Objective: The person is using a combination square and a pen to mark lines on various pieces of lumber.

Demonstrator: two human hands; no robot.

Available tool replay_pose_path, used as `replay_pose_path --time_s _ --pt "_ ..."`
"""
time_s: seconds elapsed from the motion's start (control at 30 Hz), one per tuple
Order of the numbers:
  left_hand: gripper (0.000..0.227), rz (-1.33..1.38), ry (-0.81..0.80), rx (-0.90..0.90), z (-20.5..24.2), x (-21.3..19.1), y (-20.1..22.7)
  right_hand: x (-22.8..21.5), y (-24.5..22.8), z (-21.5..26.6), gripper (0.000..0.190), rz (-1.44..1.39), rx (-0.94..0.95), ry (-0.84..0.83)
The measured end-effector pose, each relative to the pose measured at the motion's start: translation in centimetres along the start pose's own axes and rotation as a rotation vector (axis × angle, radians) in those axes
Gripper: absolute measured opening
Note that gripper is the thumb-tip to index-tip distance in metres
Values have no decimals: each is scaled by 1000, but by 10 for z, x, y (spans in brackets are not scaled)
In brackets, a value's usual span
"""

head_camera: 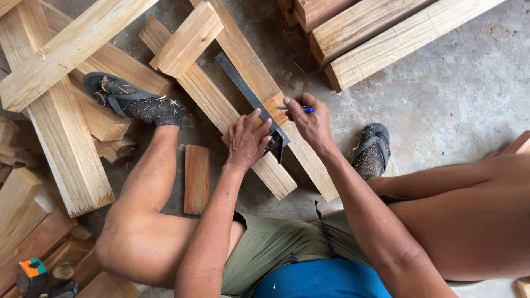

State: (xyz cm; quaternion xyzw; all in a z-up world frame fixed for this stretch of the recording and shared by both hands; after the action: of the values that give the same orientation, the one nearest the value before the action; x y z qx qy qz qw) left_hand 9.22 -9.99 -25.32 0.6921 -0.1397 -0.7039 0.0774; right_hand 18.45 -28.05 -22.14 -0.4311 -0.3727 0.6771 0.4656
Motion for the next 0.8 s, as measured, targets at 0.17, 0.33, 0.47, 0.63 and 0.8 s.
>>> replay_pose_path --time_s 0.17,0.33,0.47,0.63,0.8 --pt "44 -38 -53 1 -2 8 3 31 -22 -3 20 144 -345 -123" --pt "43 -44 -54 -1 -2 10 2 43 -16 -9 20 192 -313 -156" --pt "44 -33 -56 10 -3 8 3 48 -20 -12 20 207 -366 -176" --pt "43 -24 -60 6 -3 8 4 47 -31 -6 20 242 -343 -247" --pt "42 -18 -71 0 -3 9 3 34 -30 9 19 305 -374 -285"
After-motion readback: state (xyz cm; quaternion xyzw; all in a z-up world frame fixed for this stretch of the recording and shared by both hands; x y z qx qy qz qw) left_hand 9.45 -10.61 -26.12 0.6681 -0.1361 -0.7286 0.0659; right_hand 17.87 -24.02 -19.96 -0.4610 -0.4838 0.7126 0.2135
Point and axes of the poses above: each hand's wrist, its own z-axis away from the middle knuckle, its own x-axis out of the palm, y = z × x, the point moved 9 cm from there along -z, towards the middle knuckle
